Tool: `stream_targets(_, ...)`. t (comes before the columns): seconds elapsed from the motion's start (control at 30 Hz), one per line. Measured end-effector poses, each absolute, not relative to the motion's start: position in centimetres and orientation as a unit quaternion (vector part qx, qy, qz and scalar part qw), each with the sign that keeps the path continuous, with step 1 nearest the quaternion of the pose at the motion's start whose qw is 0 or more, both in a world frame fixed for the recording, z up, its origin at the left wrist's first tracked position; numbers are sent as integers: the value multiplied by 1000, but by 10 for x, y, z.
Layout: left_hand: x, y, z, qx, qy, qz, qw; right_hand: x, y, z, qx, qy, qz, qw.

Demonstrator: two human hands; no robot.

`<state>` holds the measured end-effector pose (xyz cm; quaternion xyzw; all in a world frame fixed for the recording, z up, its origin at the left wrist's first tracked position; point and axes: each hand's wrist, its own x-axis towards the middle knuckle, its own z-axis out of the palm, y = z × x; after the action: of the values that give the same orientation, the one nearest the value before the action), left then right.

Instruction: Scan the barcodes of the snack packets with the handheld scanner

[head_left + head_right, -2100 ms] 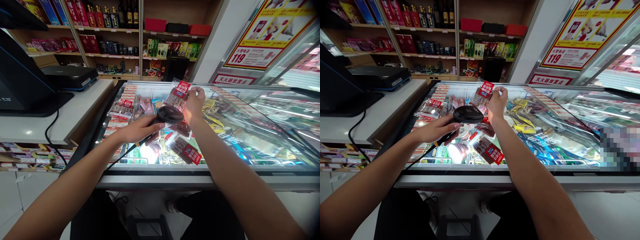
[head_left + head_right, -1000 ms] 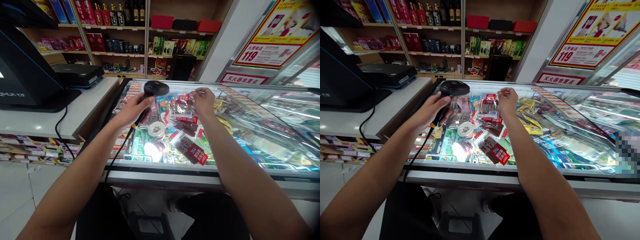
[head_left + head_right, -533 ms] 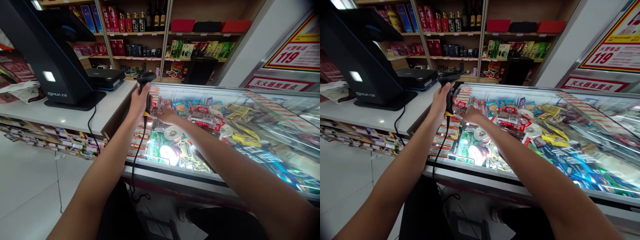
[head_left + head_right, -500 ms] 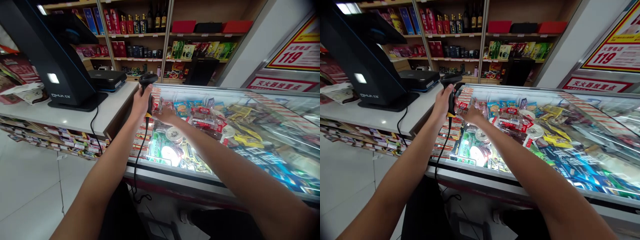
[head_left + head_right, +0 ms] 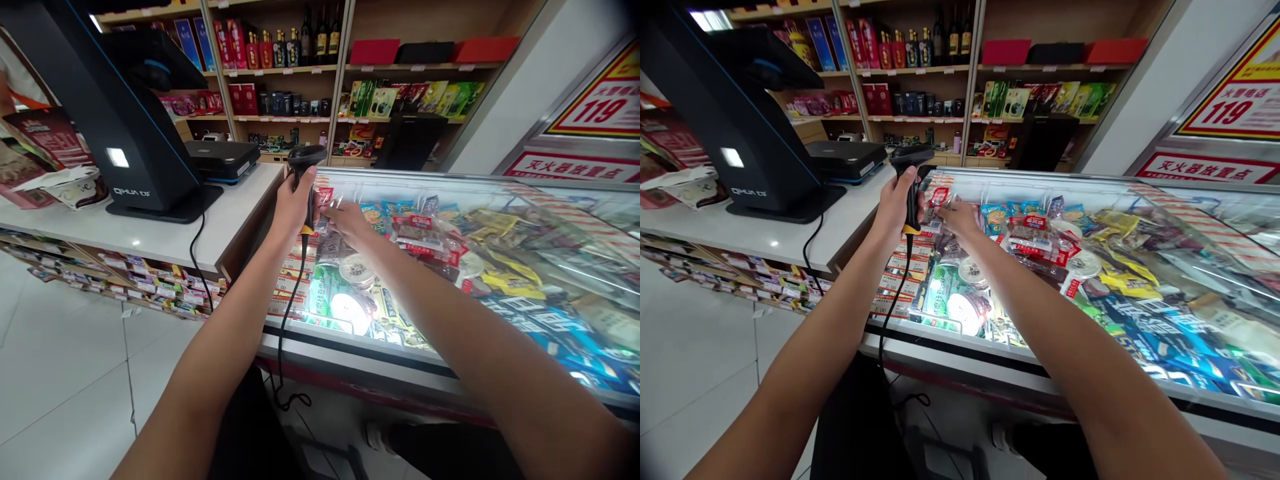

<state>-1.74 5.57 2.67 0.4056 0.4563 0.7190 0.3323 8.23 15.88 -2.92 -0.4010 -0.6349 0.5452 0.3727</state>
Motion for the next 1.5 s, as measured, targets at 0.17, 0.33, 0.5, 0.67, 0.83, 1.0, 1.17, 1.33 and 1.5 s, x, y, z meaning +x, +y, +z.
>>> stream_targets(0.17,-3,50,27,438,456,682,367,126,165,-8,-353,-551,590,474)
stream_targets(0.33,8,43,23,570,428,541,446,179,186,-8,-350,-569,494,557)
stream_targets(0.5,14,41,14,625,406,441,499,208,198,-24,-368,-566,441,592)
stream_targets(0.67,18,38,12,659,412,375,505,217,196,-26,-367,-545,457,599)
stream_targets(0.83,20,37,9,669,414,365,498,220,197,-25,-365,-540,457,605)
stream_targets(1.0,20,37,9,676,403,357,502,221,206,-31,-369,-540,437,617)
stream_targets(1.17,21,36,9,672,403,356,510,221,208,-34,-378,-554,419,612)
stream_targets(1.33,18,37,13,659,401,380,511,227,212,-33,-384,-589,381,601)
stream_targets(1.5,-7,45,24,567,461,540,418,244,227,-42,-453,-682,273,506)
